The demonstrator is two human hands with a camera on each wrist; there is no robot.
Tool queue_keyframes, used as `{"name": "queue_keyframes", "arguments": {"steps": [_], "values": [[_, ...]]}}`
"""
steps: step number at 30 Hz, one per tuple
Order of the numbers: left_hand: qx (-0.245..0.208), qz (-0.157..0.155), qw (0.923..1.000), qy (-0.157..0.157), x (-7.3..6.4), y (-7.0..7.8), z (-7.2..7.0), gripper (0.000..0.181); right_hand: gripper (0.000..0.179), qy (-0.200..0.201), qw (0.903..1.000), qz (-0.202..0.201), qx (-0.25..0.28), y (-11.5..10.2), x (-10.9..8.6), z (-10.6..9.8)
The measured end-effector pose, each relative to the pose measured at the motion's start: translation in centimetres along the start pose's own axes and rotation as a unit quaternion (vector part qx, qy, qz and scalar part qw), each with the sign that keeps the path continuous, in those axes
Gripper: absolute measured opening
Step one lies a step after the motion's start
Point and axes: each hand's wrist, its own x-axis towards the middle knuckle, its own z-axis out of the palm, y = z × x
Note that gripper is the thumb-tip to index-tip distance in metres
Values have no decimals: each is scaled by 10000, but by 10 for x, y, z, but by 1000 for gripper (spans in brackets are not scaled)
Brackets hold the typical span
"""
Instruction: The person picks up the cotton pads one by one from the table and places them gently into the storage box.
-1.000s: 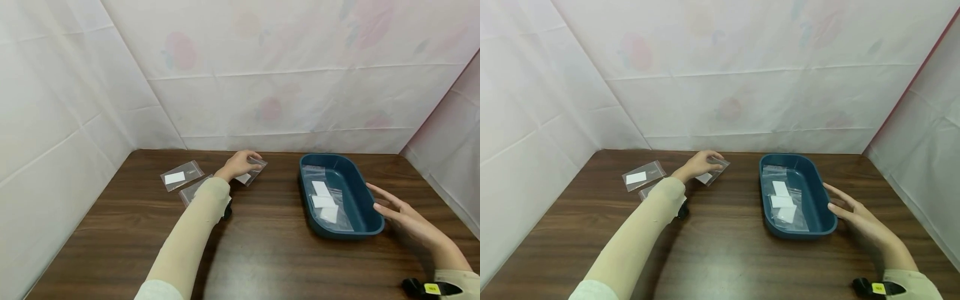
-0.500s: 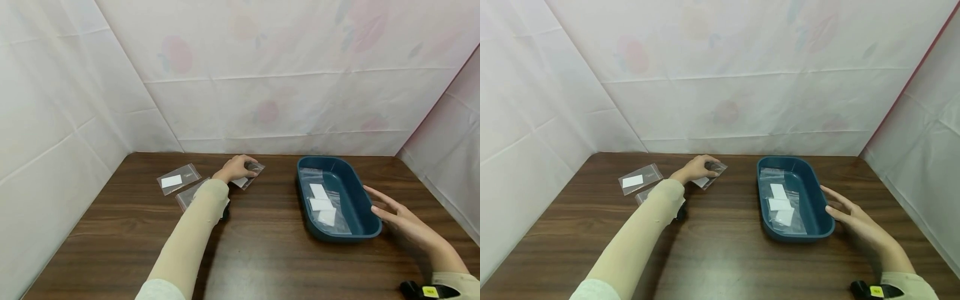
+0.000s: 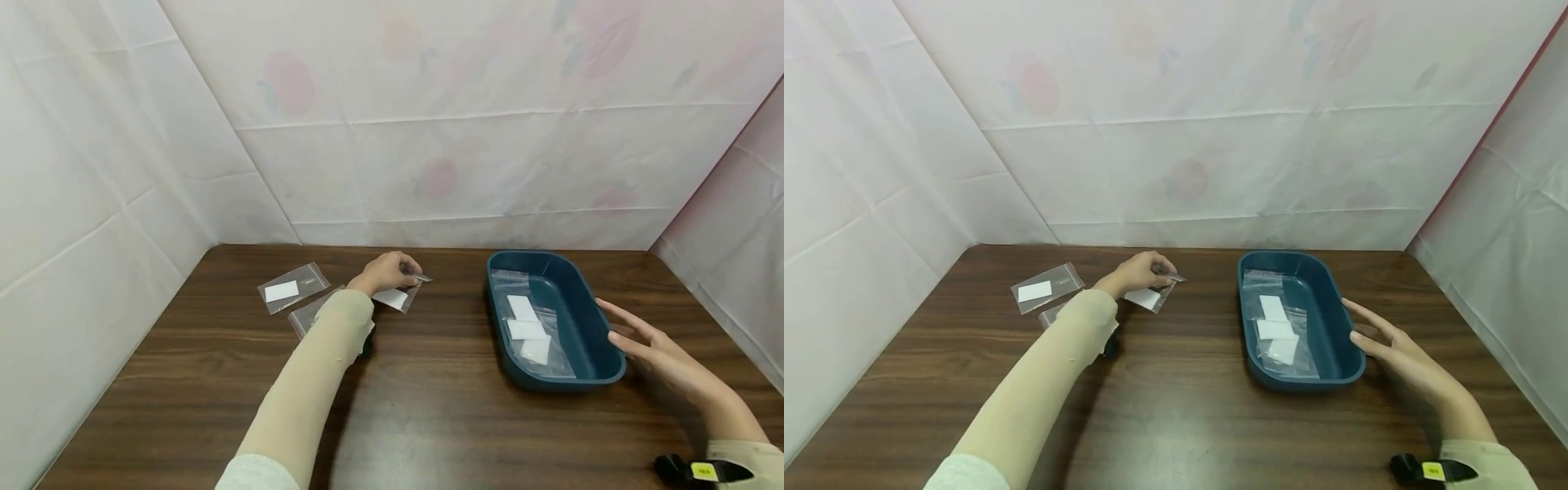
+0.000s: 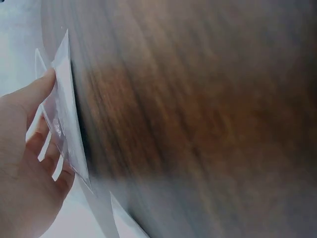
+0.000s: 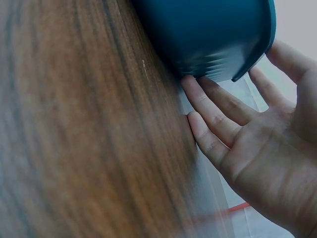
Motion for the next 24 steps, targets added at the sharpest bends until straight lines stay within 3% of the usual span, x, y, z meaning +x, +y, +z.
{"name": "queue_keyframes", "arguments": {"steps": [9, 19, 24], "values": [[-269, 20, 9996, 74, -3, 1, -4, 14, 59, -16, 9999, -118, -87, 2, 3, -4], [-108, 36, 9991, 405, -9, -1, -4, 12, 58, -28, 9999, -156, -24, 2, 6, -2], [2, 196, 9982, 565, -9, 1, -3, 12, 58, -10, 9998, -187, 49, 4, 7, -3]]}}
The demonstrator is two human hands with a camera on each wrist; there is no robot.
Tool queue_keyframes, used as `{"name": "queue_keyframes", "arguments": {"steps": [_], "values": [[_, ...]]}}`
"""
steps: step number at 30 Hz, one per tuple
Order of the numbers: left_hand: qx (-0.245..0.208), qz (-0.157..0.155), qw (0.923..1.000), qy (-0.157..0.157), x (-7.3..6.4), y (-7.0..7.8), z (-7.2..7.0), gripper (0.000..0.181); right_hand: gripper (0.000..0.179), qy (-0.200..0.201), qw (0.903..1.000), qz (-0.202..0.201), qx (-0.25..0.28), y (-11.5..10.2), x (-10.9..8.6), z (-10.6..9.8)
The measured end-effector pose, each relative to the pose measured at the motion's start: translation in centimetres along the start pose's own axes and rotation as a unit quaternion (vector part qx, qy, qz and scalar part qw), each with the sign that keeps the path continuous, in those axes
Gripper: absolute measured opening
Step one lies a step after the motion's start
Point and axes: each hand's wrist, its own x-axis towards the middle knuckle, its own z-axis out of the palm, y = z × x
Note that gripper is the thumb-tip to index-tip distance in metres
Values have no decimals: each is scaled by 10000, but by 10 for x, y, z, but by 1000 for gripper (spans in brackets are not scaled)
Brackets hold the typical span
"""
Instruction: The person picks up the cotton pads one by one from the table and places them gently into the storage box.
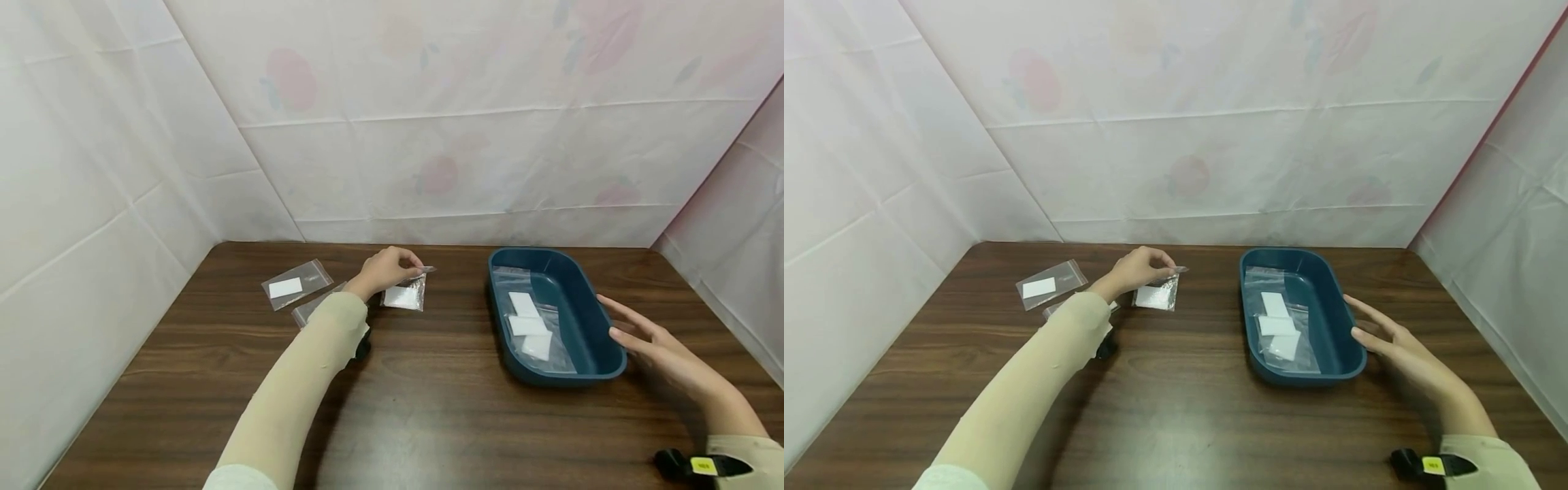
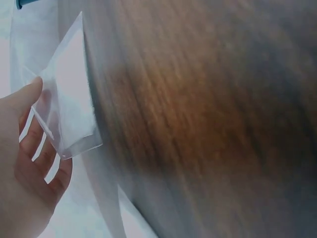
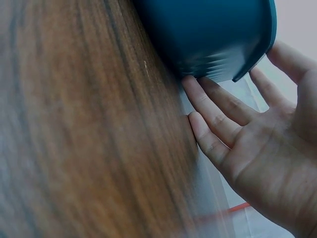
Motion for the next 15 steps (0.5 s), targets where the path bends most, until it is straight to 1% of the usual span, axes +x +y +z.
{"name": "queue_keyframes", "arguments": {"steps": [4, 10, 15], "values": [[-28, 142, 9999, 56, -2, 4, -3, 13, 59, 18, 10000, -2, -31, 2, -1, -1], [-580, 261, 9977, 226, -10, 13, -11, 15, 59, -2, 9999, 94, -50, 2, 0, -2], [-693, 564, 9952, 389, -16, 26, -12, 16, 59, 52, 9998, 136, -97, 2, -3, -4]]}}
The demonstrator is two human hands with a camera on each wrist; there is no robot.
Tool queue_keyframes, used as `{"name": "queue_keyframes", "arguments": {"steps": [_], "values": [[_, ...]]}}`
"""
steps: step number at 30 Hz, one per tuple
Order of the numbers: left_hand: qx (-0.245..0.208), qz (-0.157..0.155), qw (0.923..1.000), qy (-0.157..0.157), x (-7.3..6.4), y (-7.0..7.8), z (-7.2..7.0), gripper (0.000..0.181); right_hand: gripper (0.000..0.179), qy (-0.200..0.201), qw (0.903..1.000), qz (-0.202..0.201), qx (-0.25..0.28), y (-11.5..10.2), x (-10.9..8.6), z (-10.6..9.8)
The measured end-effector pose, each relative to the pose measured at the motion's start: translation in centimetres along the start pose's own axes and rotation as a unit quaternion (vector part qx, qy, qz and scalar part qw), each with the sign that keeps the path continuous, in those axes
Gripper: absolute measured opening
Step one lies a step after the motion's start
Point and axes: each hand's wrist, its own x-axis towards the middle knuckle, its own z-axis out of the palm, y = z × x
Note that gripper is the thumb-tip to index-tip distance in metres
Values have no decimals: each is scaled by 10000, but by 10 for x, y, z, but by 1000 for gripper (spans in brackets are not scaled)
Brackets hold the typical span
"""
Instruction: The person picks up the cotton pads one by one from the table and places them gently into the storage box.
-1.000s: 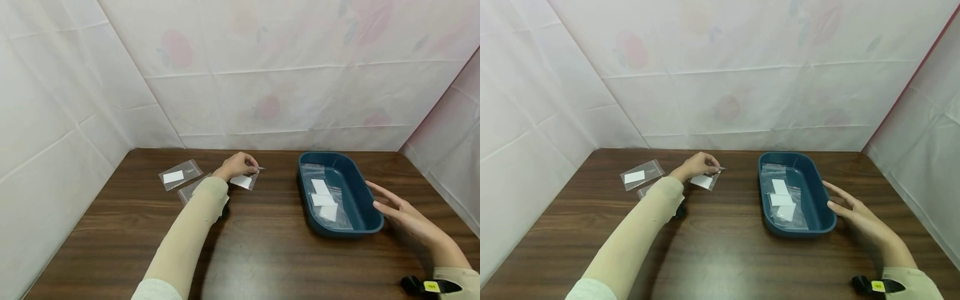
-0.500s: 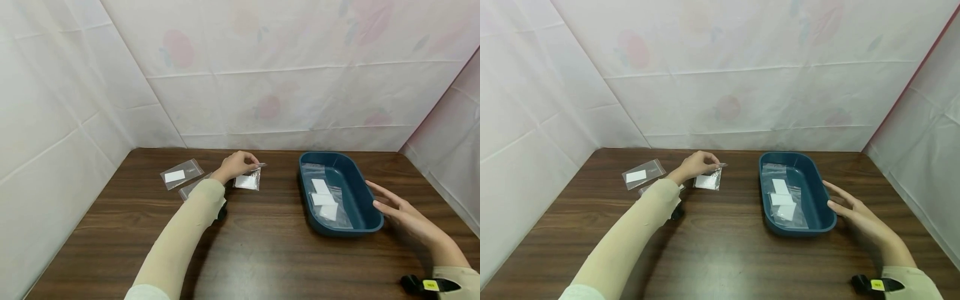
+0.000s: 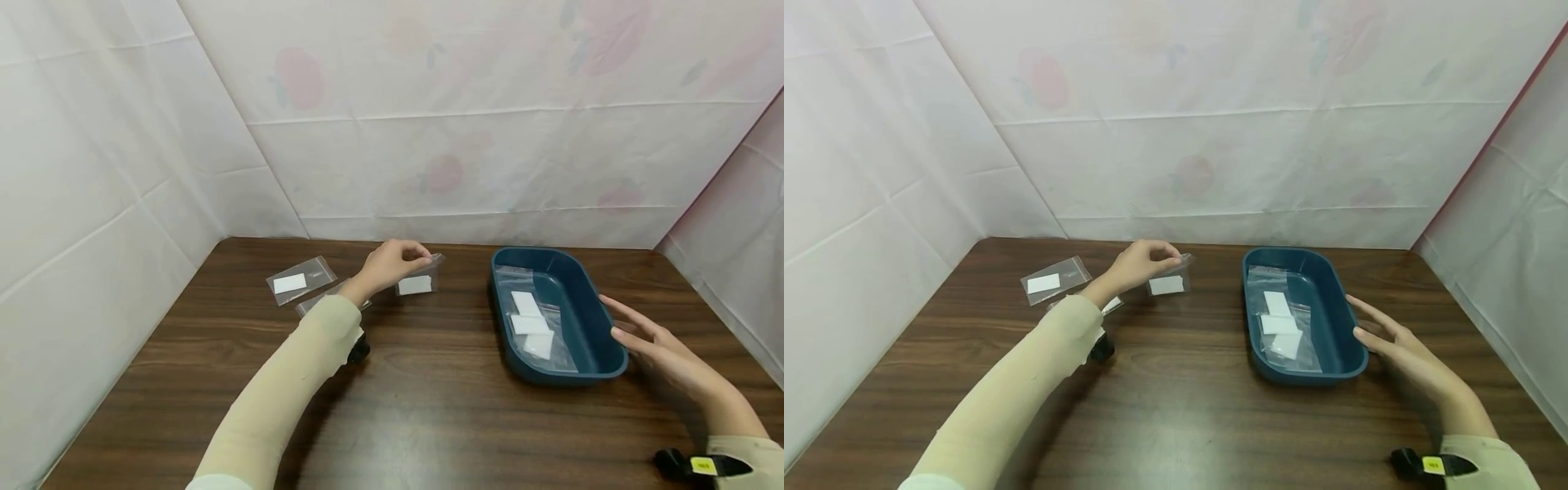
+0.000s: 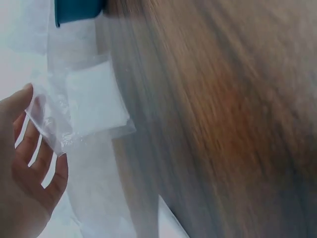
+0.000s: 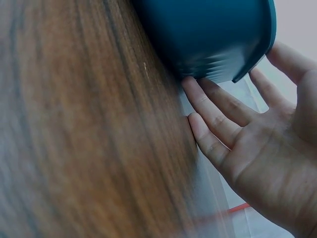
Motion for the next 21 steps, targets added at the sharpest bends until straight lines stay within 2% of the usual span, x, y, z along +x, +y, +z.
{"name": "queue_keyframes", "arguments": {"steps": [7, 21], "values": [[1, 362, 9983, 453, -8, 17, 1, 20, 59, 16, 10000, 4, -12, -2, -1, 1], [215, 921, 9938, 591, -18, 41, -1, 20, 58, 62, 9999, -66, 78, -7, 1, 3]]}}
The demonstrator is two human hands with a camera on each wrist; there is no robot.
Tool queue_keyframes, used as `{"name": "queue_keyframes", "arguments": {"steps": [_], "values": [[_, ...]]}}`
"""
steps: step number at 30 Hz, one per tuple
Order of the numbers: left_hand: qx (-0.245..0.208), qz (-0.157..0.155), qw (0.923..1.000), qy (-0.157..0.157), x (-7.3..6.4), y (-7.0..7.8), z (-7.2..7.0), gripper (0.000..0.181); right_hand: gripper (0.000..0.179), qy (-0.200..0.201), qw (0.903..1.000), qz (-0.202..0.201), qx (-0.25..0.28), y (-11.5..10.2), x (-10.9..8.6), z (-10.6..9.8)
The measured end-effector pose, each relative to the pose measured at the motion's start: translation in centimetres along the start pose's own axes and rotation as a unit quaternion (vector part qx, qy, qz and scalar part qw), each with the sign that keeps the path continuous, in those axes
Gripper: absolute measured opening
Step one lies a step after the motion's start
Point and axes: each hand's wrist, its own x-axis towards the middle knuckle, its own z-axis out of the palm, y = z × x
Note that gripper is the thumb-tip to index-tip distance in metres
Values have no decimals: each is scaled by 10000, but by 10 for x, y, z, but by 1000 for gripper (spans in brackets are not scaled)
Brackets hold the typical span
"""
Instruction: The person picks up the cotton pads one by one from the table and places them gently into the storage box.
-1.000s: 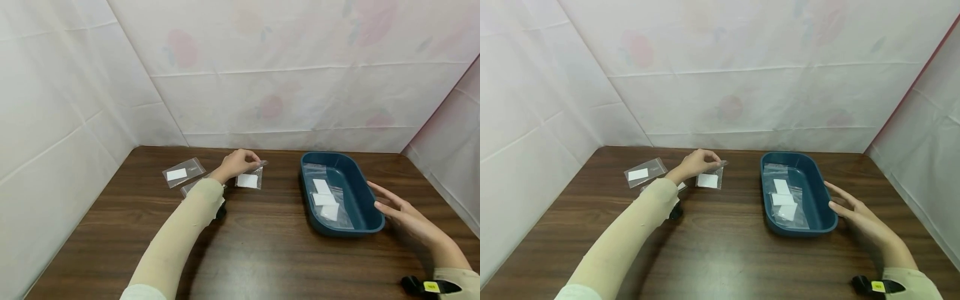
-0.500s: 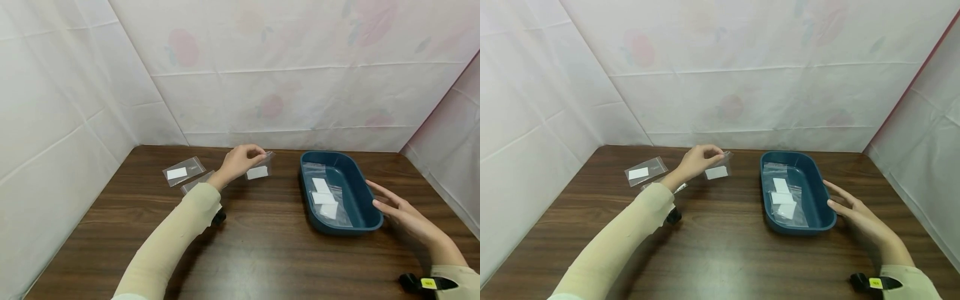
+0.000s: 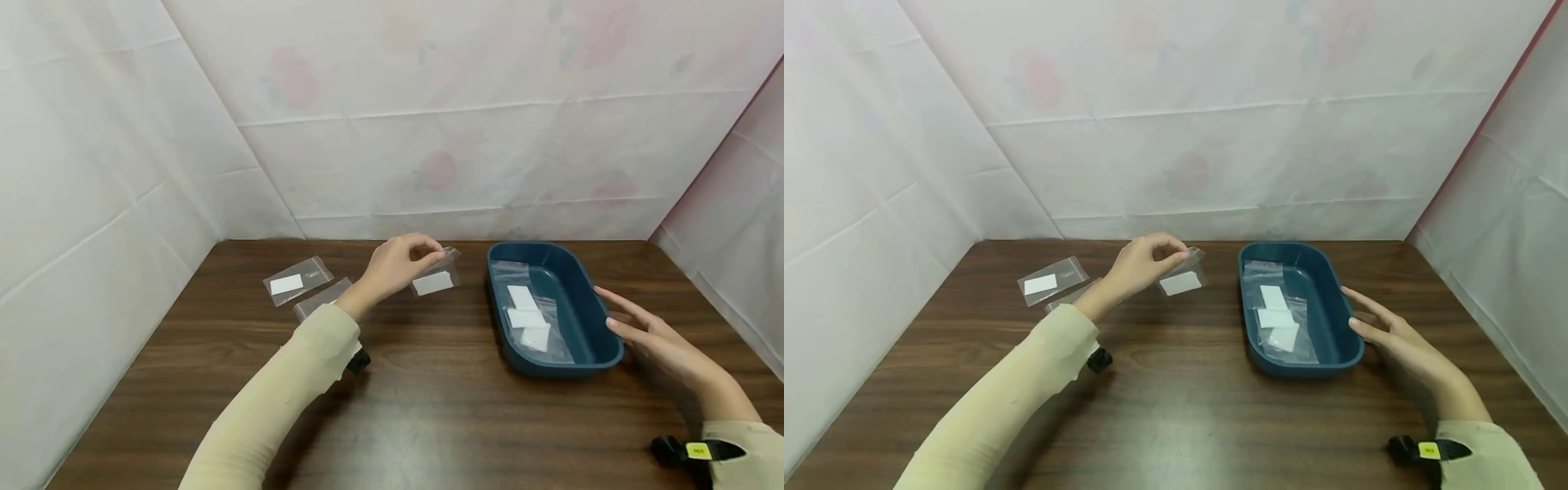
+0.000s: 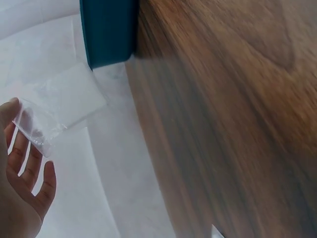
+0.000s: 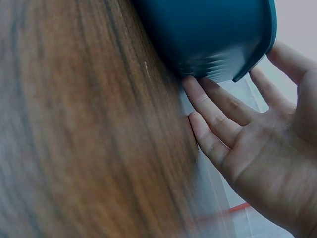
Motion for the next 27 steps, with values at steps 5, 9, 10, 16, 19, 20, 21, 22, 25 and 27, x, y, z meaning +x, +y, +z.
{"name": "queue_keyframes", "arguments": {"steps": [5, 9, 10, 16, 19, 20, 21, 22, 25, 27], "values": [[-32, 157, 9999, 56, -2, 9, -1, 20, 59, -37, 9999, -123, 68, -2, 3, 3], [-69, 277, 9995, 93, -3, 16, 0, 18, 58, -58, 9998, -120, 113, -3, 4, 7], [-81, 317, 9994, 109, -2, 18, 1, 18, 58, -47, 9998, -130, 118, -3, 4, 7], [-227, 493, 9984, 161, 1, 28, 6, 17, 58, -84, 9996, -158, 197, -4, 7, 9], [-243, 502, 9983, 179, 2, 33, 8, 17, 58, -146, 9995, -172, 233, -3, 9, 12], [-254, 512, 9982, 182, 2, 35, 8, 16, 58, -150, 9995, -174, 234, -3, 10, 13], [-260, 525, 9981, 182, 3, 36, 9, 16, 58, -146, 9995, -183, 230, -3, 10, 14], [-273, 545, 9980, 188, 4, 39, 10, 16, 58, -141, 9995, -182, 214, -3, 11, 14], [-348, 636, 9972, 186, 8, 46, 12, 16, 58, -106, 9996, -158, 188, -3, 12, 15], [-411, 706, 9965, 186, 11, 51, 14, 16, 58, -85, 9997, -146, 189, -2, 12, 14]]}}
